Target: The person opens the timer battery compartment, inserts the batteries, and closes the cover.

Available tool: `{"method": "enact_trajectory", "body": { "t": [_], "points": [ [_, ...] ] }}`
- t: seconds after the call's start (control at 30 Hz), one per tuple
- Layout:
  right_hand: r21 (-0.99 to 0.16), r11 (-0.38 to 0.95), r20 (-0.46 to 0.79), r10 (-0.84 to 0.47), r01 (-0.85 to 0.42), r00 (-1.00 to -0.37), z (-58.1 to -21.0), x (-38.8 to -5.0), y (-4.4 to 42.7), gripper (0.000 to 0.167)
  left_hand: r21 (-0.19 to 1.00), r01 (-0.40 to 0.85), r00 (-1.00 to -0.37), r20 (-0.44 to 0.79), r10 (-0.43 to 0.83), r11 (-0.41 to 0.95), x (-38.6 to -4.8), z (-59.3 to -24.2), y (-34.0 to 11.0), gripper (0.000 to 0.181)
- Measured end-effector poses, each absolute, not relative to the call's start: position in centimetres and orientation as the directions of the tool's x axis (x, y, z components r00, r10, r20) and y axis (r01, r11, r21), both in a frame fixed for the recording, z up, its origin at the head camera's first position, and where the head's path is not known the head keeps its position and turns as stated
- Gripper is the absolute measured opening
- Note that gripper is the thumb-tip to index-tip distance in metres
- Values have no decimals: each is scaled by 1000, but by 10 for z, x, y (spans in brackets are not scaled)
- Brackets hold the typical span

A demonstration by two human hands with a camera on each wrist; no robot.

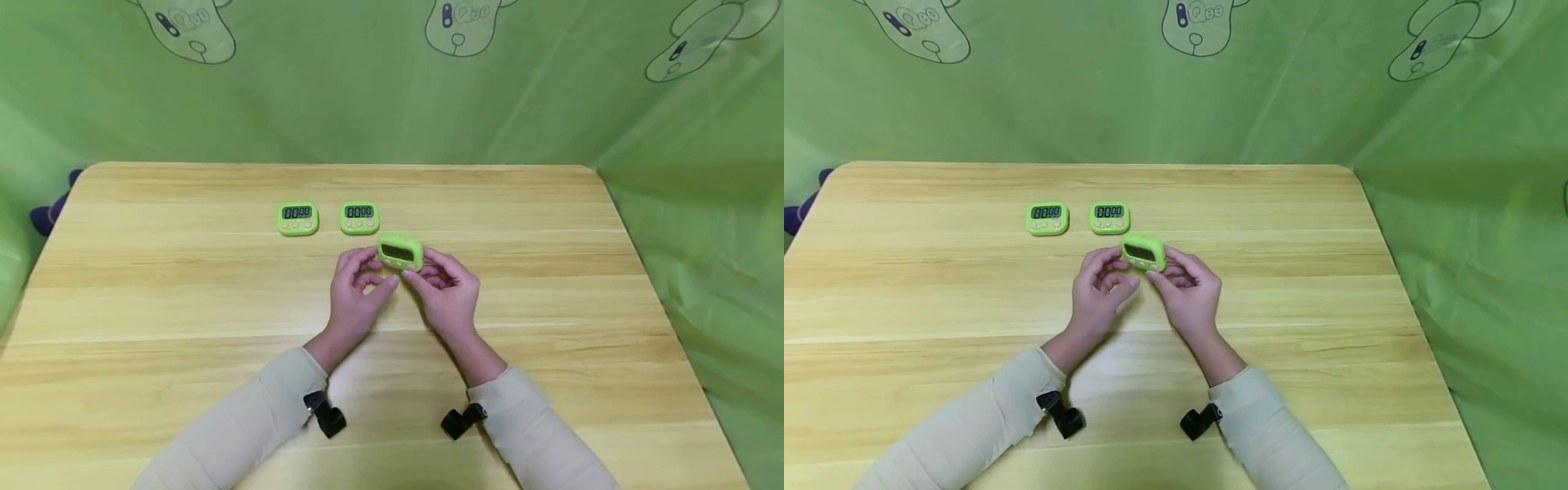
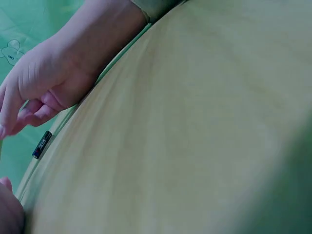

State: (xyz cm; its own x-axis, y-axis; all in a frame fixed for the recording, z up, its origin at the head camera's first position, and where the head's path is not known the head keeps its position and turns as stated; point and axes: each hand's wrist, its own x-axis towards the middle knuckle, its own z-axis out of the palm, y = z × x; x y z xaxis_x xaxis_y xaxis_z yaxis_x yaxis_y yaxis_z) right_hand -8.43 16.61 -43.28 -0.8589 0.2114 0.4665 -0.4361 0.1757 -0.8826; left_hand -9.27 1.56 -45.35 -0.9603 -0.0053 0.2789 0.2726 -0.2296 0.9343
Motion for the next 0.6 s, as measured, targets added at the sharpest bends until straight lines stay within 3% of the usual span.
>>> {"method": "enact_trajectory", "body": {
  "t": [0.07,0.3,0.47,0.6],
  "points": [
    [-860,184,507,186,-477,-842,-430,-82,160,35,936,233,-971,239,-11,-265,-90,-452,13,44],
    [-807,215,583,142,-550,-800,-450,-89,159,25,968,145,-988,154,25,-205,-90,-453,9,38],
    [-810,215,570,72,-545,-819,-456,-90,162,25,959,74,-988,108,112,-273,-94,-450,2,37],
    [-825,204,537,-9,-527,-844,-445,-88,162,28,969,31,-986,69,149,-246,-98,-448,-6,35]
  ]
}}
